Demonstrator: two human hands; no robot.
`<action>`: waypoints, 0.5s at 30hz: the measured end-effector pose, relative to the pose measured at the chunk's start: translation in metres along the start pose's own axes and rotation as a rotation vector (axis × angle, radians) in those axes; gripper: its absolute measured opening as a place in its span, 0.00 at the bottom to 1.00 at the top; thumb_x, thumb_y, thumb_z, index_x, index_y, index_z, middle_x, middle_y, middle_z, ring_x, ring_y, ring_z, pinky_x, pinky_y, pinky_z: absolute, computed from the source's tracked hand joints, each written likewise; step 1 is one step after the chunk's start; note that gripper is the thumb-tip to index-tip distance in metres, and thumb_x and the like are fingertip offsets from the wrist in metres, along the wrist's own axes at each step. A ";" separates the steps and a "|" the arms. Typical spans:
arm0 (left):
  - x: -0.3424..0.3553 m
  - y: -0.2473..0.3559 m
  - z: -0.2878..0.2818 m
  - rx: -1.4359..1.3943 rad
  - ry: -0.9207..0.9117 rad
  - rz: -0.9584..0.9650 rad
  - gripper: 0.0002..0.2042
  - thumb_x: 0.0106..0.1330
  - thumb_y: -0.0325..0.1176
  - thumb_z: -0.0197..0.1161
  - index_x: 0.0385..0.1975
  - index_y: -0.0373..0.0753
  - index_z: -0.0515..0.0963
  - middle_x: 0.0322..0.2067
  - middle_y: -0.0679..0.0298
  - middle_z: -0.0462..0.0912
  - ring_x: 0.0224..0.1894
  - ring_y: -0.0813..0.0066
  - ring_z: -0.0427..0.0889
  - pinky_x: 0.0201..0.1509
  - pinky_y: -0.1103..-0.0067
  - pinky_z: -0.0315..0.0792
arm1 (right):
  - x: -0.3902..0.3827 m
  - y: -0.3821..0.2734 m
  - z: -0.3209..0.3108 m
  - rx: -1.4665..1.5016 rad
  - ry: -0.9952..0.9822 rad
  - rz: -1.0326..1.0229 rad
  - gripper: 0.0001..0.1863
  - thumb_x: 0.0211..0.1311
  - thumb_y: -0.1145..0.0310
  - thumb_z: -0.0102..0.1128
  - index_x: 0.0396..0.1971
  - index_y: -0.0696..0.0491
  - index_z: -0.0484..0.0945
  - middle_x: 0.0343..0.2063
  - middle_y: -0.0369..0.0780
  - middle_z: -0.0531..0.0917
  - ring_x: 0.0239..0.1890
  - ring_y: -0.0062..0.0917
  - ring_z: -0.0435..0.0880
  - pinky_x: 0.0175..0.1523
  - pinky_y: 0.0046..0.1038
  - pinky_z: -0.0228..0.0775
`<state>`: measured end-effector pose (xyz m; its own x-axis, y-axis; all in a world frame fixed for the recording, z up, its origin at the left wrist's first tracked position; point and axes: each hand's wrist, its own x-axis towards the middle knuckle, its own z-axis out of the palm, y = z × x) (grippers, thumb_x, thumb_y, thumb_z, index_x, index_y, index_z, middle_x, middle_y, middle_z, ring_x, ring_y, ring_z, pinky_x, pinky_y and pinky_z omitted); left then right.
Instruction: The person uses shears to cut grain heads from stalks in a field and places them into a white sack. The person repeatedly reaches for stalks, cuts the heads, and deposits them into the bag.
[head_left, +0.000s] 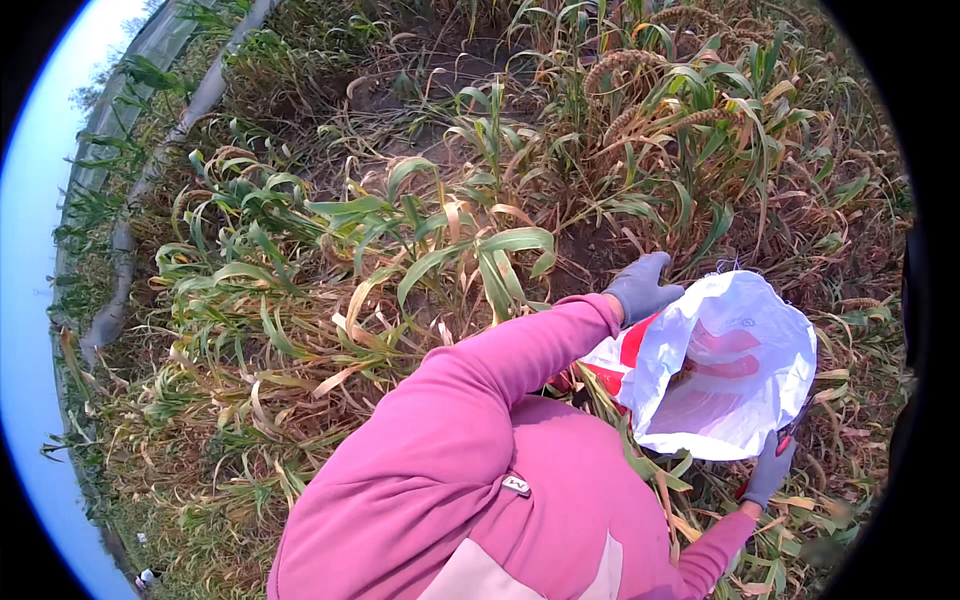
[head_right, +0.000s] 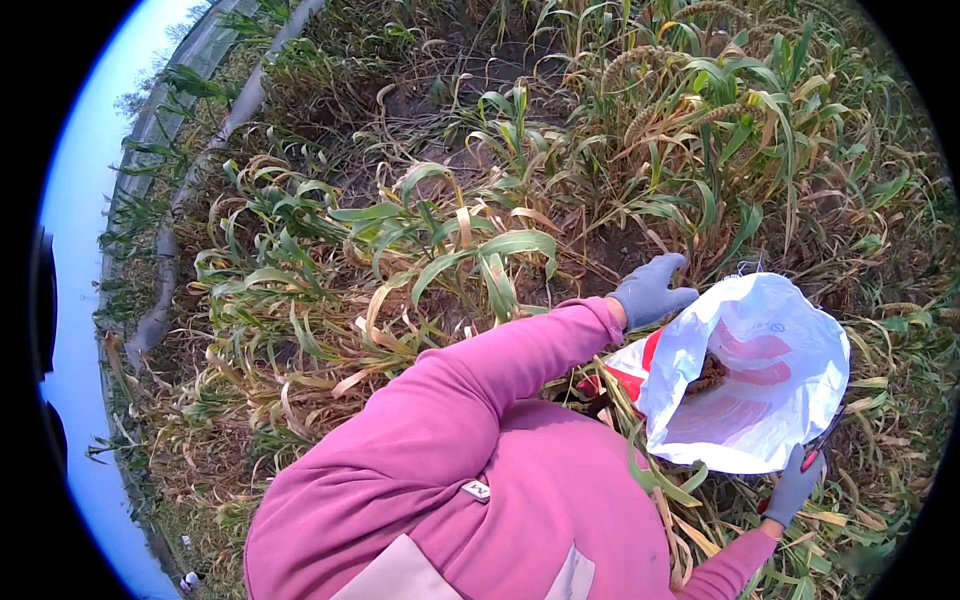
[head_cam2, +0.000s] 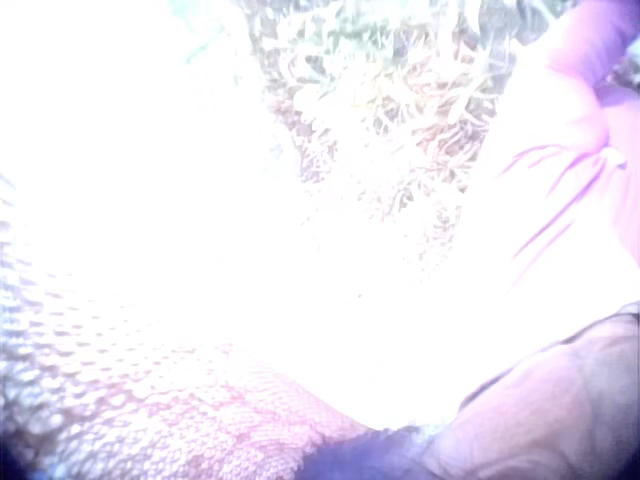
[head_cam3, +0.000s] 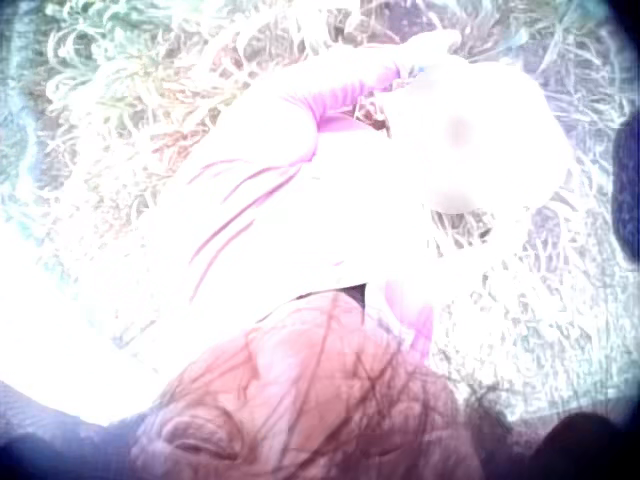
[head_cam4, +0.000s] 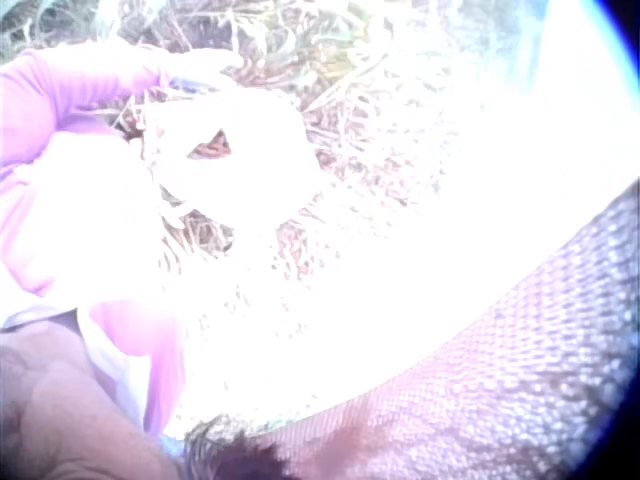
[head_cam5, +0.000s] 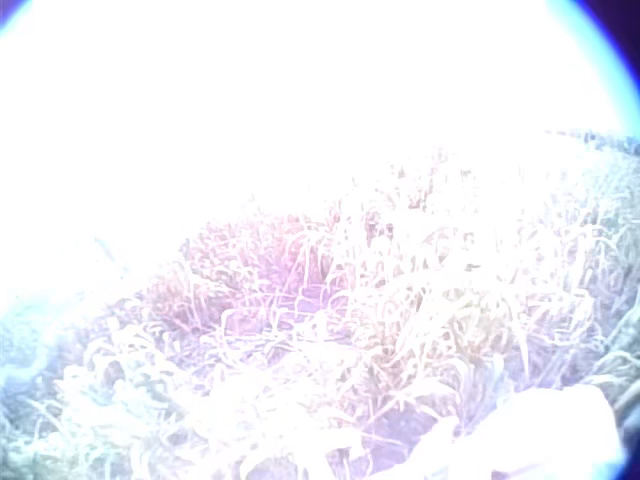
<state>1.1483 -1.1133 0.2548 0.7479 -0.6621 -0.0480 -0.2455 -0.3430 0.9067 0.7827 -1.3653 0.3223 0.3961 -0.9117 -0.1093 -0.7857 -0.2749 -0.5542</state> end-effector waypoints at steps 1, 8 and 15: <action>-0.015 0.010 -0.018 -0.034 -0.079 -0.009 0.30 0.57 0.48 0.64 0.54 0.33 0.70 0.48 0.47 0.78 0.52 0.53 0.77 0.56 0.68 0.70 | 0.004 -0.008 -0.004 -0.003 0.082 -0.038 0.36 0.65 0.53 0.56 0.62 0.66 0.60 0.57 0.52 0.71 0.57 0.37 0.72 0.61 0.32 0.61; -0.146 0.069 -0.145 -0.318 -0.394 -0.012 0.16 0.64 0.35 0.59 0.47 0.32 0.74 0.37 0.59 0.82 0.38 0.74 0.80 0.47 0.76 0.74 | -0.011 -0.186 -0.018 0.495 -0.240 -0.372 0.21 0.68 0.59 0.51 0.54 0.58 0.67 0.34 0.34 0.74 0.34 0.17 0.71 0.39 0.20 0.64; -0.251 -0.010 -0.328 -0.784 0.895 0.143 0.08 0.72 0.31 0.49 0.39 0.34 0.73 0.35 0.57 0.80 0.35 0.69 0.82 0.46 0.73 0.77 | -0.078 -0.303 0.046 0.785 -0.759 -0.491 0.23 0.63 0.63 0.51 0.54 0.59 0.65 0.38 0.39 0.73 0.41 0.23 0.71 0.50 0.26 0.64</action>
<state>1.1659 -0.7250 0.3950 0.9844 0.1440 0.1013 -0.1516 0.4009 0.9035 1.0119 -1.1964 0.4608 0.9594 -0.2761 -0.0575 -0.0716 -0.0413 -0.9966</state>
